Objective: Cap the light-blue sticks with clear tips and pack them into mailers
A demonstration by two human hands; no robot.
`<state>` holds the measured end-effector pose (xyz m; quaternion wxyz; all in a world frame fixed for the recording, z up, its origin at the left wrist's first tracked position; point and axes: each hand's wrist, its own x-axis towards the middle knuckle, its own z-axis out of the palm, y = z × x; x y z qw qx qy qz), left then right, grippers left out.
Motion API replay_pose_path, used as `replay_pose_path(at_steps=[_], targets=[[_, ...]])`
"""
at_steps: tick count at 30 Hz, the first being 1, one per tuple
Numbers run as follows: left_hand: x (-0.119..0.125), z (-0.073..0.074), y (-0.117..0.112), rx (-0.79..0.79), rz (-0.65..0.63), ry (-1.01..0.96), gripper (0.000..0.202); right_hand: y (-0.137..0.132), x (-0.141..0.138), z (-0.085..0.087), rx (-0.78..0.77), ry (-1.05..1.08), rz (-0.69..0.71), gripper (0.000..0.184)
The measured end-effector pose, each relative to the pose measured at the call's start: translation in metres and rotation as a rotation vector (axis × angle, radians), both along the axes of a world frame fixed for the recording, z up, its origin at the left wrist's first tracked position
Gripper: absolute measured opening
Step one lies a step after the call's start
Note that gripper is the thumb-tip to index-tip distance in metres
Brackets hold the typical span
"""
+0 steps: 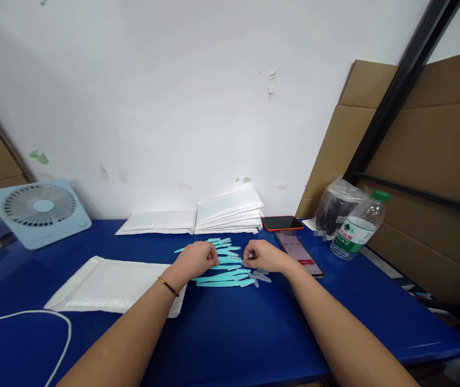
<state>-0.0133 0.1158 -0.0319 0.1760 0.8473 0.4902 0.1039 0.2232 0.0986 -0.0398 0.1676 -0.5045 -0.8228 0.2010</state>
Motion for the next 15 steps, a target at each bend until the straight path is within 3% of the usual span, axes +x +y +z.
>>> replay_pose_path(at_steps=[6,15], targets=[[-0.0049,0.0051,0.0052,0.022,0.024,-0.063,0.013,0.0035,0.0045,0.0044,-0.064,0.13,-0.061,0.017],[-0.0038,0.0071,0.0029,0.067,0.026,-0.073,0.013,0.0029,0.0021,0.0047,-0.106,0.201,-0.02,0.023]])
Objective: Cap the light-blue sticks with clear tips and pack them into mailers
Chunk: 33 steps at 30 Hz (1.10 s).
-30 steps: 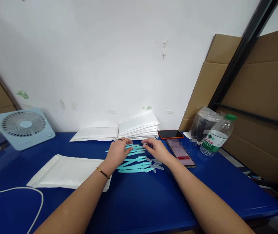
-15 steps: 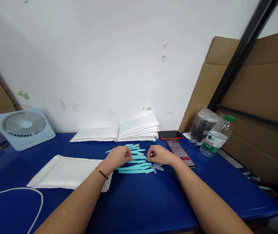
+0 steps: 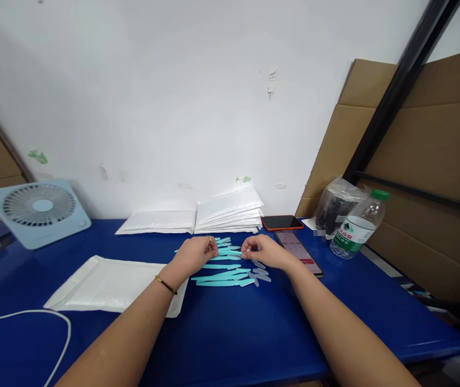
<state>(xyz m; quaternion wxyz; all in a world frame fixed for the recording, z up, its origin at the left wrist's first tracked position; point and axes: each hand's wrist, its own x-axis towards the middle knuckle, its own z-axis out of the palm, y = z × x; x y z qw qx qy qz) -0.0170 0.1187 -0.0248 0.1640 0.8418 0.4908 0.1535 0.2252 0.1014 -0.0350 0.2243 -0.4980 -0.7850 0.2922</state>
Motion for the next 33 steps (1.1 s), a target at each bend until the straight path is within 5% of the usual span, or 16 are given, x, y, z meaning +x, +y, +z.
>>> replay_pose_path(at_steps=[22,28,33], targets=[[0.004,-0.003,0.0,0.059,-0.043,0.008,0.015,-0.002,-0.008,-0.001,0.059,0.016,0.019,0.02],[0.006,-0.001,-0.004,0.145,0.034,0.043,0.019,-0.003,-0.006,0.003,0.155,-0.021,-0.105,0.021],[0.0,-0.001,-0.003,0.051,-0.067,0.142,0.022,-0.002,0.025,0.01,-0.047,-0.234,-0.107,0.014]])
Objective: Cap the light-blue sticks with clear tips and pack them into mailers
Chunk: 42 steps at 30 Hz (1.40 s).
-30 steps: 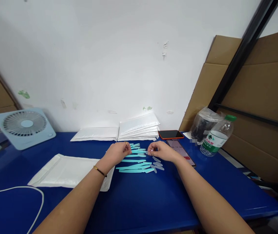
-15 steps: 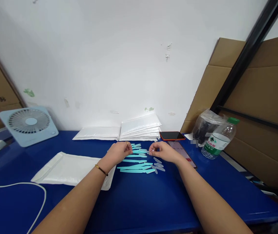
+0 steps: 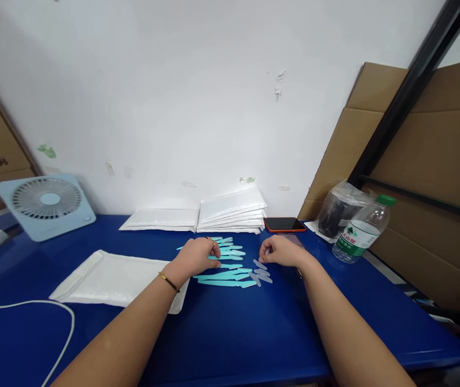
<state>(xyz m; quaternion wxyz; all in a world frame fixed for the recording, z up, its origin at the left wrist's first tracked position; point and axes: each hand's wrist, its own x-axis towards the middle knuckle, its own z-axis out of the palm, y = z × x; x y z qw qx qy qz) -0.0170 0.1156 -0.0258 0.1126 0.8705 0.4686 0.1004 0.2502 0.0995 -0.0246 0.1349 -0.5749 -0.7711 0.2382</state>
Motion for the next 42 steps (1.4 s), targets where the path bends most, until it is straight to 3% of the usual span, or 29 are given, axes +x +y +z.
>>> replay_pose_path(at_steps=[3,12,22,26,31,34,42], targets=[[0.001,-0.003,0.001,-0.011,-0.062,0.026,0.014,-0.001,0.002,-0.001,-0.095,-0.061,0.061,0.012],[0.004,-0.009,0.005,0.089,-0.118,0.029,0.017,-0.002,-0.022,-0.007,0.113,0.021,0.13,0.007],[0.005,-0.011,0.007,0.066,-0.078,0.012,0.018,-0.001,-0.043,-0.017,0.176,0.095,0.129,0.011],[0.007,-0.007,0.002,0.109,-0.017,-0.047,0.014,-0.003,-0.03,-0.006,0.189,0.073,0.097,0.013],[0.009,-0.003,-0.006,-0.149,-0.108,-0.069,0.018,-0.008,0.0,0.008,-0.036,0.031,0.199,0.015],[0.01,-0.005,-0.006,-0.158,-0.078,-0.052,0.013,-0.006,0.006,0.004,-0.109,-0.004,0.204,0.019],[0.01,-0.007,-0.004,-0.089,-0.043,-0.066,0.015,0.003,-0.001,-0.009,0.023,-0.001,0.167,0.015]])
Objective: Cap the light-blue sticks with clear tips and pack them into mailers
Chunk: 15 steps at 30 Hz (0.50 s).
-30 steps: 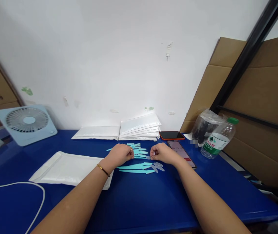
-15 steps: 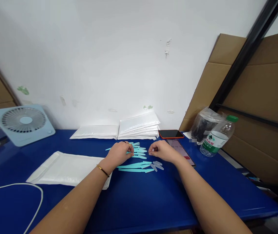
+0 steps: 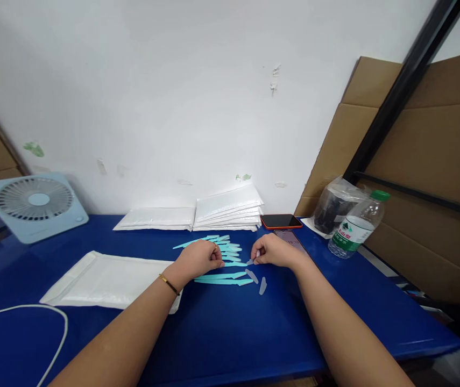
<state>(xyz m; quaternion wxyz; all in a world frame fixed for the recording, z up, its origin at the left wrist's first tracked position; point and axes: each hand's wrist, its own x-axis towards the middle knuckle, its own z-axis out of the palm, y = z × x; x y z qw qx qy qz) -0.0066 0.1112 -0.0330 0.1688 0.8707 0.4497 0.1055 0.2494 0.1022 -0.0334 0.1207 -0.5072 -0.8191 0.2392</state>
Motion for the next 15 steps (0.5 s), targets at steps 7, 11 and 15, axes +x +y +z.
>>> replay_pose_path(at_steps=[7,11,15], targets=[[0.0022,-0.001,-0.0003,-0.066,0.022,0.018,0.013,-0.0022,-0.0024,0.002,0.04,-0.009,-0.021,0.011],[0.0008,-0.0039,0.0008,-0.086,0.034,0.009,0.012,-0.003,-0.0006,0.0042,0.008,-0.013,-0.002,0.014],[0.0008,-0.0047,0.0006,-0.084,0.034,0.023,0.011,-0.0051,-0.002,0.007,0.022,-0.006,0.041,0.015]])
